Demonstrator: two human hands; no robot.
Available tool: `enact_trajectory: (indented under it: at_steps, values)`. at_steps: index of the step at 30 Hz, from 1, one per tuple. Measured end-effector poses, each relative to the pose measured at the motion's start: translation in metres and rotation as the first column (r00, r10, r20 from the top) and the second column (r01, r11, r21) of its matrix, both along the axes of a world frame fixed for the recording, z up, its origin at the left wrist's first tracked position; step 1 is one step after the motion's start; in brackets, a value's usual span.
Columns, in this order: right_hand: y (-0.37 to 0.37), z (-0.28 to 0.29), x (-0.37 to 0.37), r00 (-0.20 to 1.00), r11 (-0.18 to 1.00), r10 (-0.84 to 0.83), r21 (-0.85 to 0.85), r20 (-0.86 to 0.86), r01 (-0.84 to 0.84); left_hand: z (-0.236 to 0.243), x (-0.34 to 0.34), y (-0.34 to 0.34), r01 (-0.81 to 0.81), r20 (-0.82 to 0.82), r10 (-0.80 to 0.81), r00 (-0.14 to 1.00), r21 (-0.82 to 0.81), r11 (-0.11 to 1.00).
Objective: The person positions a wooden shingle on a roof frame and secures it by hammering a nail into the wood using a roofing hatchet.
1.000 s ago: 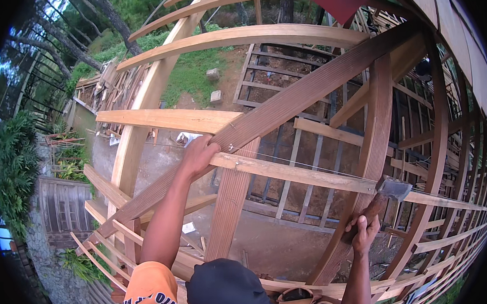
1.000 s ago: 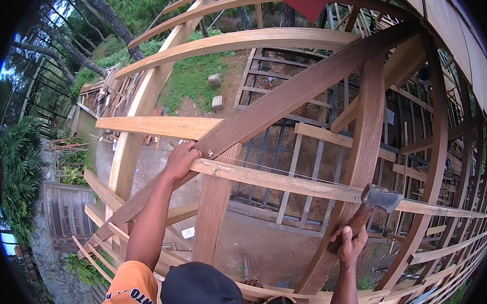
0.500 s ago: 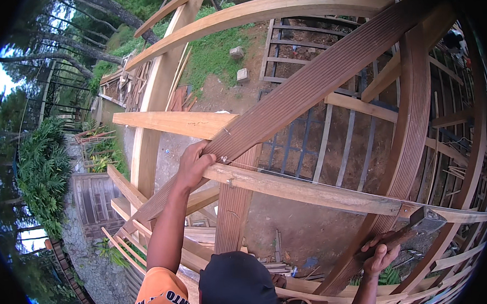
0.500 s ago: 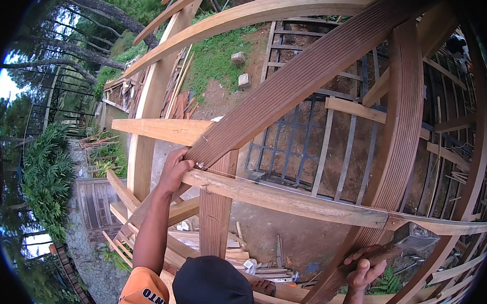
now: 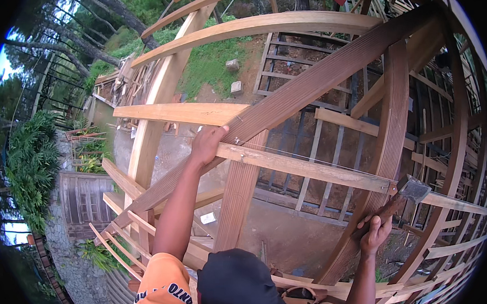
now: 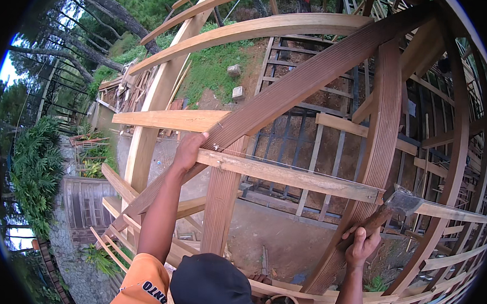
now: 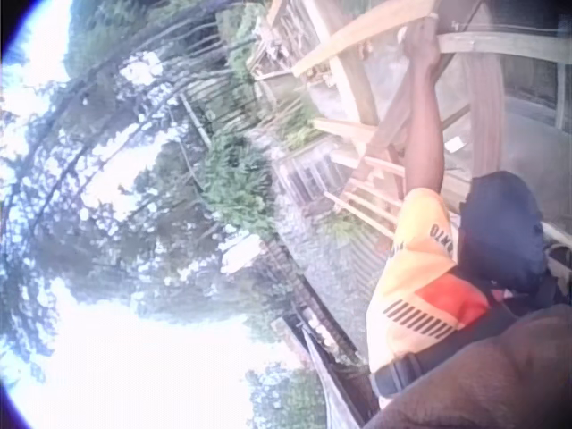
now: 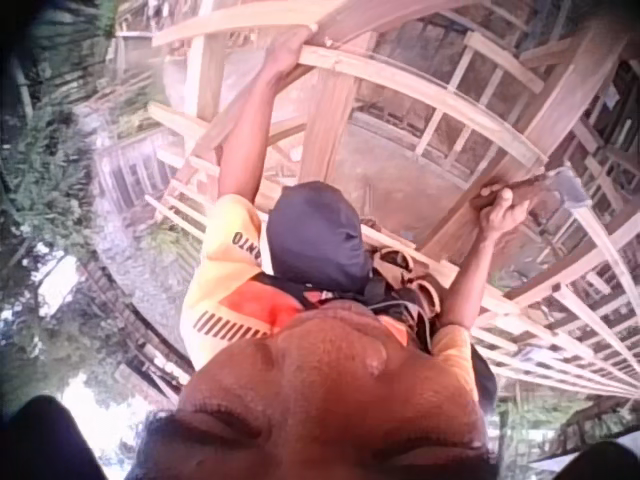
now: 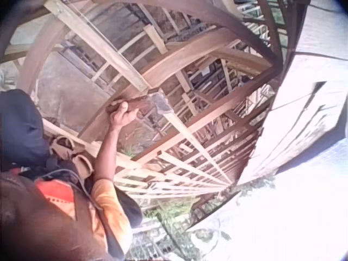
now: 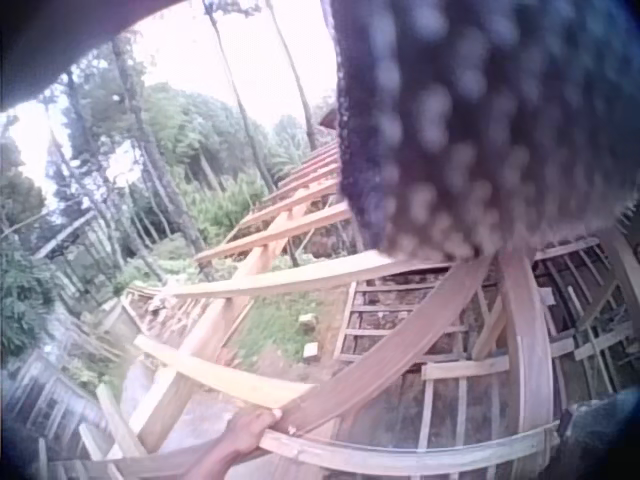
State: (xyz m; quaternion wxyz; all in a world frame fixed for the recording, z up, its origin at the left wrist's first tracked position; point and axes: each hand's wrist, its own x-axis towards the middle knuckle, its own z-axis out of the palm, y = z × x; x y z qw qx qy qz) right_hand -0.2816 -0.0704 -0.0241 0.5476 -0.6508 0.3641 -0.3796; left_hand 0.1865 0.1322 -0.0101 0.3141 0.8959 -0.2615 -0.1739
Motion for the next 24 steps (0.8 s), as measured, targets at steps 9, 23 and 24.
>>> enact_trajectory:
  at_steps: [9,23,24]
  values:
    - [-0.013,0.018,0.030,0.986,0.990,0.040,-0.128,-0.163,-0.061,-0.005,0.014,-0.027,-0.072,-0.062,0.082,0.995,0.140,0.987]
    - [0.090,0.102,0.133,0.792,0.825,0.314,-0.263,-0.524,-0.501,0.025,-0.020,-0.029,-0.177,-0.119,0.196,0.973,0.154,0.972]
    - [0.096,0.116,0.149,0.753,0.782,0.303,-0.299,-0.584,-0.547,0.023,-0.017,-0.030,-0.189,-0.112,0.206,0.972,0.149,0.971]
